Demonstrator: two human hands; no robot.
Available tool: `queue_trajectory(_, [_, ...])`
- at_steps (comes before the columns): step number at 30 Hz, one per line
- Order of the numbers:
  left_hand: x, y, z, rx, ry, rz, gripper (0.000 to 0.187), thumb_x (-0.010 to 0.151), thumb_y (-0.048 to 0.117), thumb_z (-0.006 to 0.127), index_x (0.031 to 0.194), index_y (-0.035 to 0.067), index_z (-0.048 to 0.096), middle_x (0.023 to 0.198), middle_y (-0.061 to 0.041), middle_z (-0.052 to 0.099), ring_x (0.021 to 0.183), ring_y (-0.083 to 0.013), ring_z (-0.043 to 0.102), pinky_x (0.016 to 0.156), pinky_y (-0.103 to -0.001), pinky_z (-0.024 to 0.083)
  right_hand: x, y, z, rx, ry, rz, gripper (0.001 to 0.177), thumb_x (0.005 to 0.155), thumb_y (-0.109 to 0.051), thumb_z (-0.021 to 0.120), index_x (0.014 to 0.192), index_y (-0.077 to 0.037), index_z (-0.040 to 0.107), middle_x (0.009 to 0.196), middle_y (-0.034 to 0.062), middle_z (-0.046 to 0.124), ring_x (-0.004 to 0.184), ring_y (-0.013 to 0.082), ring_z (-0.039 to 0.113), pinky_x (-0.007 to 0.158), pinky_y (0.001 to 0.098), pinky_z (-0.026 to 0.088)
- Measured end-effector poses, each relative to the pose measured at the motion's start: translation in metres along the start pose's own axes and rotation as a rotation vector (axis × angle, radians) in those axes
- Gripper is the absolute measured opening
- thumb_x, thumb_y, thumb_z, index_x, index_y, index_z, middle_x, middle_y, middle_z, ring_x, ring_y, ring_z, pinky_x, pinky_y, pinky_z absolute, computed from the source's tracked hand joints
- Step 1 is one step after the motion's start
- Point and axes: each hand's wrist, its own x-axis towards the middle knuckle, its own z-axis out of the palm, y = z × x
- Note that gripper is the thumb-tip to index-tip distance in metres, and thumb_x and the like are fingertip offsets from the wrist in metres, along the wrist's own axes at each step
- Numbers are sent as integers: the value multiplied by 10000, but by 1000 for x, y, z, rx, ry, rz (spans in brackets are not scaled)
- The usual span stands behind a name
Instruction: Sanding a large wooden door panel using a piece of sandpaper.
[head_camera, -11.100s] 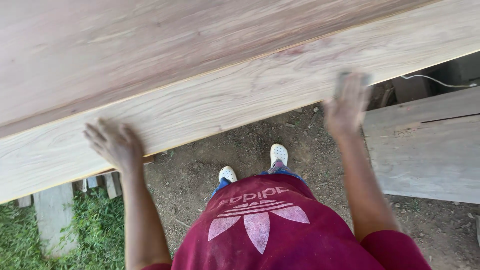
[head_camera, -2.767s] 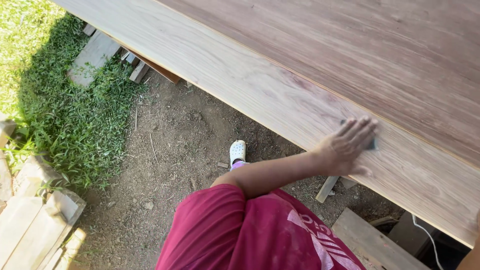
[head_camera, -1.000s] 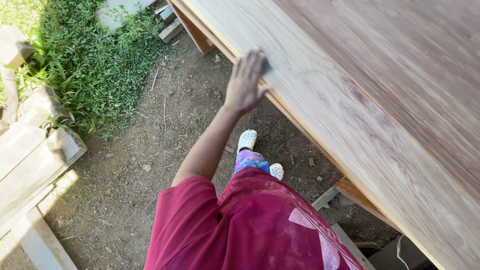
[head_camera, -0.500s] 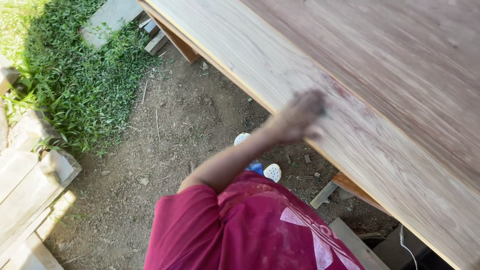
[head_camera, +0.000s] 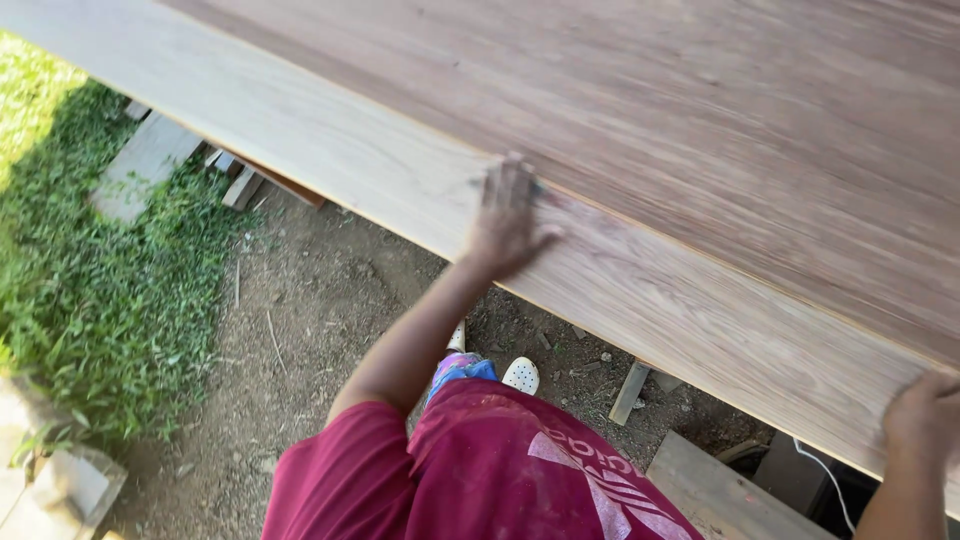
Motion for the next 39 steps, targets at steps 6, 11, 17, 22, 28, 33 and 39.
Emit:
queue_trajectory(6, [40,142,39,-106,-24,480,1044,949,730,505,1571,-40,174,1675,-271,103,1569,-438,64,1286,-567,86,-35,-42,-27,16,223,-181,571,1111,-350,380,1542,14,471,1534,333,488,1384,510,447,1115,644,337])
queue_trajectory(11, [45,137,80,-259,249,777,1058,935,695,538,1573,-60,160,1668,-254,128,1573,-412,106,1296,-533,98,-13,-2,-8,-94,330,-267,517,1110,-351,412,1492,-22,526,1656,311,351,1529,490,256,1167,692,157])
queue_trajectory(17, [-11,6,-9,-235,-49,458,929,883,501,704,1549,30,259,1677,-203,181,1583,-381,113,1299,-550,69,-36,-31,-24,-46,276,-237,521,1109,-389,447,1506,-55,502,1676,277,338,1504,471,275,1170,668,174])
queue_trajectory(22, [-12,-138,36,-152,129,330,953,997,539,527,1627,-36,102,1712,-279,82,1588,-400,55,1243,-581,46,-30,-11,-6,-35,191,-43,539,1164,-408,430,1606,-99,430,1643,218,369,1375,445,408,1090,627,327])
queue_trajectory(28, [-11,-89,11,-94,148,411,1089,983,626,507,1565,-112,-43,1666,-329,-3,1537,-445,3,1222,-600,30,-34,-20,-10,-387,404,-188,447,1148,-387,440,1510,-125,452,1671,162,346,1390,391,481,1043,543,430])
queue_trajectory(33, [18,23,35,-245,-4,824,1109,902,730,544,1636,2,145,1710,-278,172,1596,-475,100,1284,-628,76,-51,-52,-22,-17,184,47,704,1142,-466,368,1697,-49,253,1675,281,264,1460,469,311,1161,631,268])
queue_trajectory(39, [52,111,72,-57,131,1152,1127,904,840,300,1624,-11,141,1721,-214,138,1618,-364,97,1334,-497,89,-61,-46,11,-113,268,-14,775,1163,-491,355,1680,58,174,1742,278,100,1617,421,70,1264,600,43])
